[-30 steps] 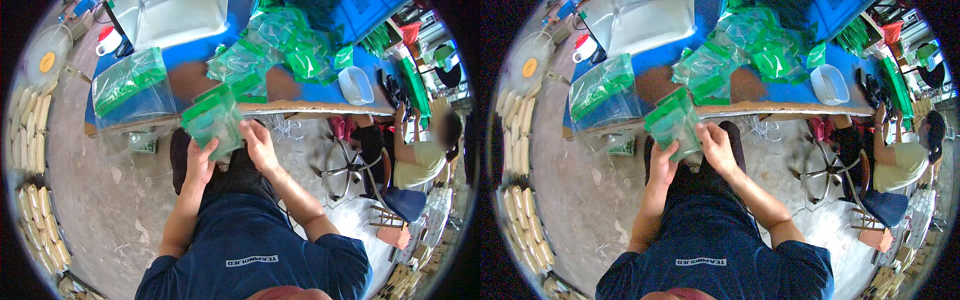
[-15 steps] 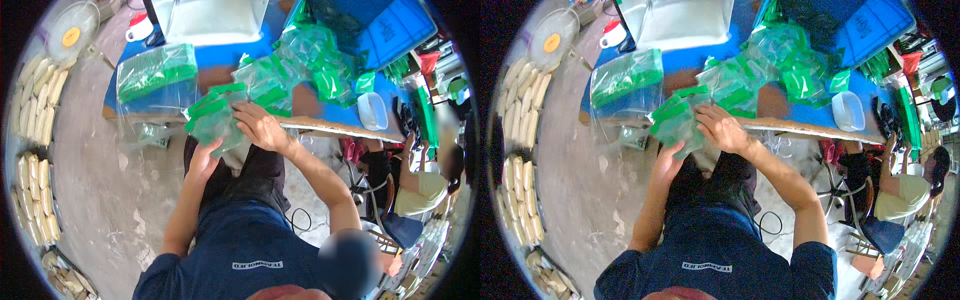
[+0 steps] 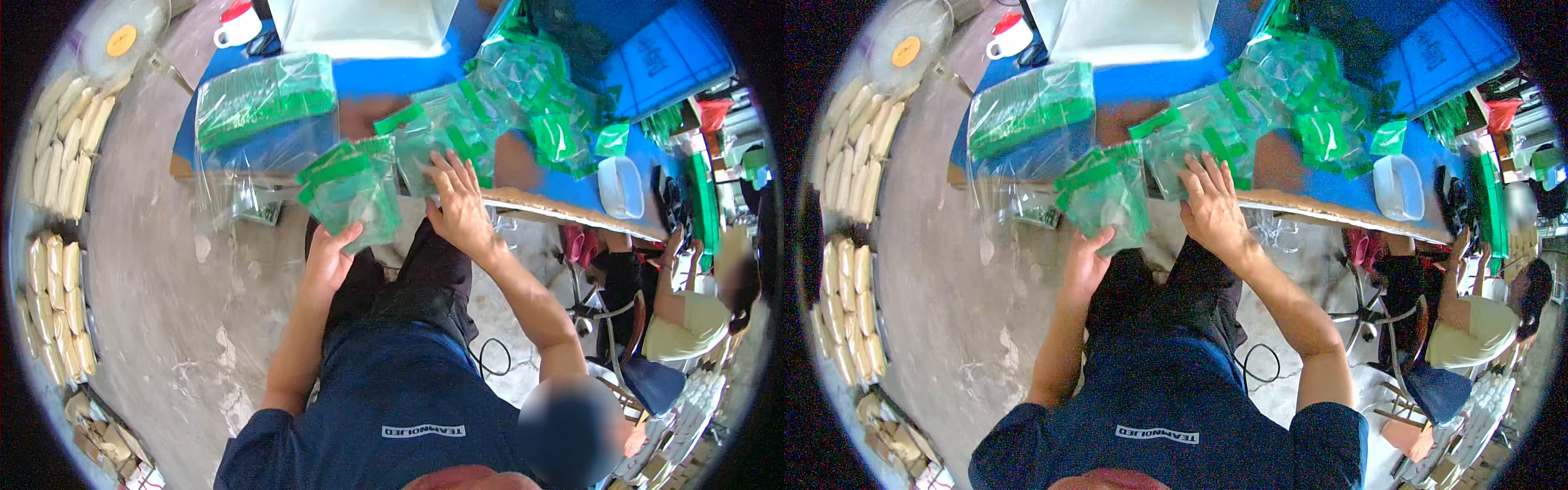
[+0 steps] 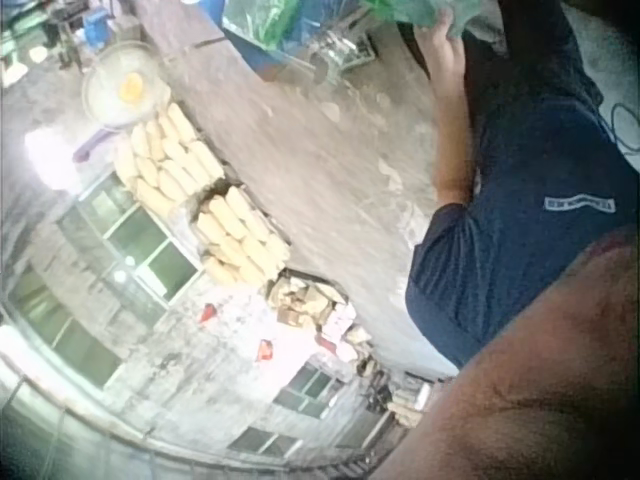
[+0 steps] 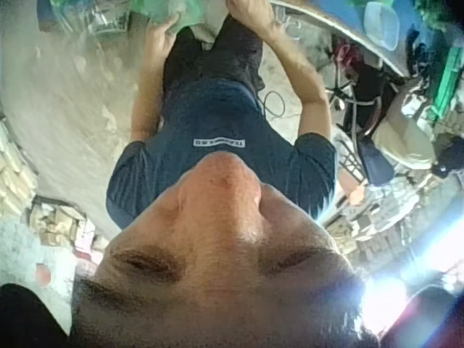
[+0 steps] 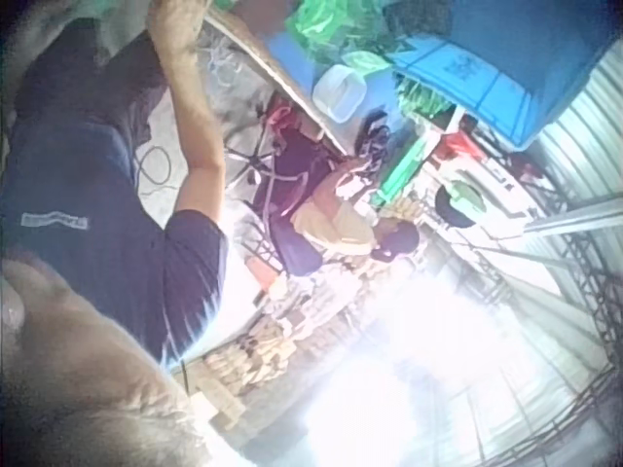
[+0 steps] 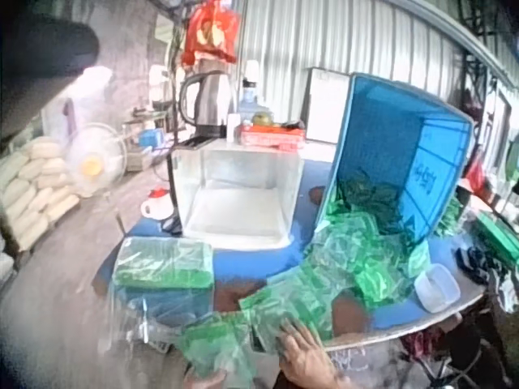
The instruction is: Sorting and bagging green plastic sheets or components into clear plastic bags.
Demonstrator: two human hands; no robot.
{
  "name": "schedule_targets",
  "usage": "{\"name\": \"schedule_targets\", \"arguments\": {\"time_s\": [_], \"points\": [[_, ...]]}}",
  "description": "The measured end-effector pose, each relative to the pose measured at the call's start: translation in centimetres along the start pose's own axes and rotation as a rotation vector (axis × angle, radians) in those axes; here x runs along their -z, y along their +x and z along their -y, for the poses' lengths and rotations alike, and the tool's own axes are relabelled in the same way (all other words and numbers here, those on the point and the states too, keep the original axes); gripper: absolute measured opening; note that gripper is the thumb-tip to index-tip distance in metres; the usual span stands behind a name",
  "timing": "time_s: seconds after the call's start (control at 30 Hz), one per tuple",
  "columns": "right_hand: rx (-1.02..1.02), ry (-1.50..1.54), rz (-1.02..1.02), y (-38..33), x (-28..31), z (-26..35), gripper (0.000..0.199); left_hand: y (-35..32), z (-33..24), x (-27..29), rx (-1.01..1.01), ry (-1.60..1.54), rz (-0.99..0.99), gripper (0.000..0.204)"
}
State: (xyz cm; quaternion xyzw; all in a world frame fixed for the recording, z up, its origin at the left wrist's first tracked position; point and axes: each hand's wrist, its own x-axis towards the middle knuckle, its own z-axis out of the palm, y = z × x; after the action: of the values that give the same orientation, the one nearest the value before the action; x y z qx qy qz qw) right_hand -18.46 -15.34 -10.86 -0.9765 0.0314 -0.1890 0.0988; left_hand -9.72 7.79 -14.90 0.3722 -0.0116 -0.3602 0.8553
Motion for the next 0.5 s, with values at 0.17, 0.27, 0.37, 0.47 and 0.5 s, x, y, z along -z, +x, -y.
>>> {"name": "schedule_targets", "arguments": {"time_s": [0.17,0.27,0.37,0.47,0.5], "points": [[0.023,0.121,-0.032,0.7,-0.6,-0.4,0.049,0.6,0.1,1.7,0.093,-0.075,0.03,0.05],[-0.038,0.206,-0.248,1.4,0.3,-1.4,0.037,0.6,0.0,0.8,0.149,-0.125,-0.007,0.053],[-0.129,0.193,-0.262,1.4,1.5,-2.4,0.03,0.5,0.4,-0.4,0.181,-0.092,0.027,0.048],[-0.159,0.163,-0.41,1.7,1.8,-2.8,0.024,0.3,0.5,-1.8,0.19,-0.003,0.001,0.047],[-0.18,0.172,-0.479,1.8,2.2,-2.4,0.023,0.1,0.6,-1.9,0.185,0.028,0.011,0.048]]}}
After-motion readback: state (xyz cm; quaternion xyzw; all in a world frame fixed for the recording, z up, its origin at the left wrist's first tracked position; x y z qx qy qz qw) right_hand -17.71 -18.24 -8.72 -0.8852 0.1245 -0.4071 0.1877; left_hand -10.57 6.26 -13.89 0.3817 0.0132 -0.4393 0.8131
